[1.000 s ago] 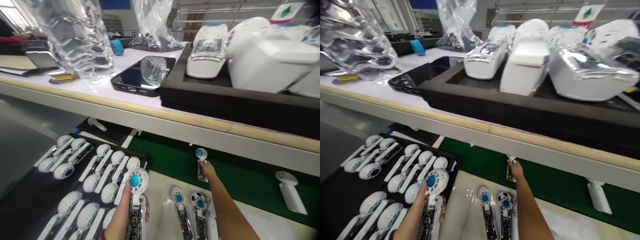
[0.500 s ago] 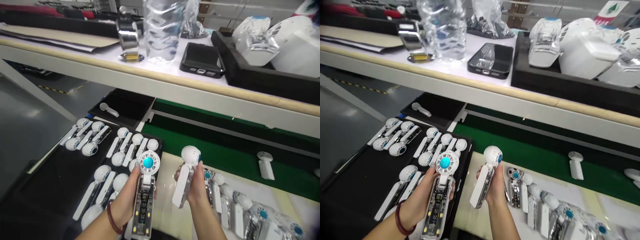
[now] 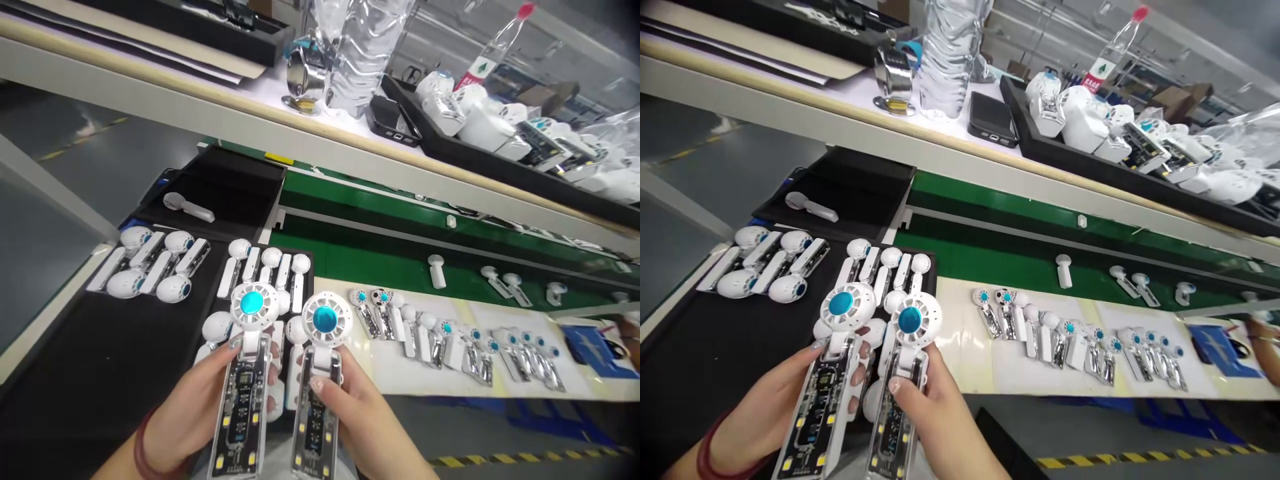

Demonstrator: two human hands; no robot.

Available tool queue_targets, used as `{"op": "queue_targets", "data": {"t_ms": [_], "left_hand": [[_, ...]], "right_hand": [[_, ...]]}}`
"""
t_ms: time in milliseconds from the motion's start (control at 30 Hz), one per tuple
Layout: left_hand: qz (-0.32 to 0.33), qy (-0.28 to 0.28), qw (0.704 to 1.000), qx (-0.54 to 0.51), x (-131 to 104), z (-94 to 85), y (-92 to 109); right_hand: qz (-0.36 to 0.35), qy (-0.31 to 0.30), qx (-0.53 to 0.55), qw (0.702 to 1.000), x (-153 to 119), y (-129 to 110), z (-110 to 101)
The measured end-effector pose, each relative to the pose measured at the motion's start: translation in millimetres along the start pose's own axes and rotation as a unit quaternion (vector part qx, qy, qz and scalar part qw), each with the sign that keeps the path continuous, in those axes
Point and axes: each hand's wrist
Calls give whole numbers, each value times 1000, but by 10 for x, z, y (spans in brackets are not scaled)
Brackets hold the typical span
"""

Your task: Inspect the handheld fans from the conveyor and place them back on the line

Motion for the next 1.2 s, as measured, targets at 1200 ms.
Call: {"op": "queue_targets", "data": {"t_ms": [1200], "left_hand": [[271, 444, 627, 580, -797, -3123, 1392]], "right_hand": [[-454, -363, -719, 380, 2170, 1918, 2217]]}}
Point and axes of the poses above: each hand's wrist, its own x-axis towards the middle knuckle, its own z-axis out of the palm, y = z × x, and after that the axes turned 4 degrees about y, right-handed
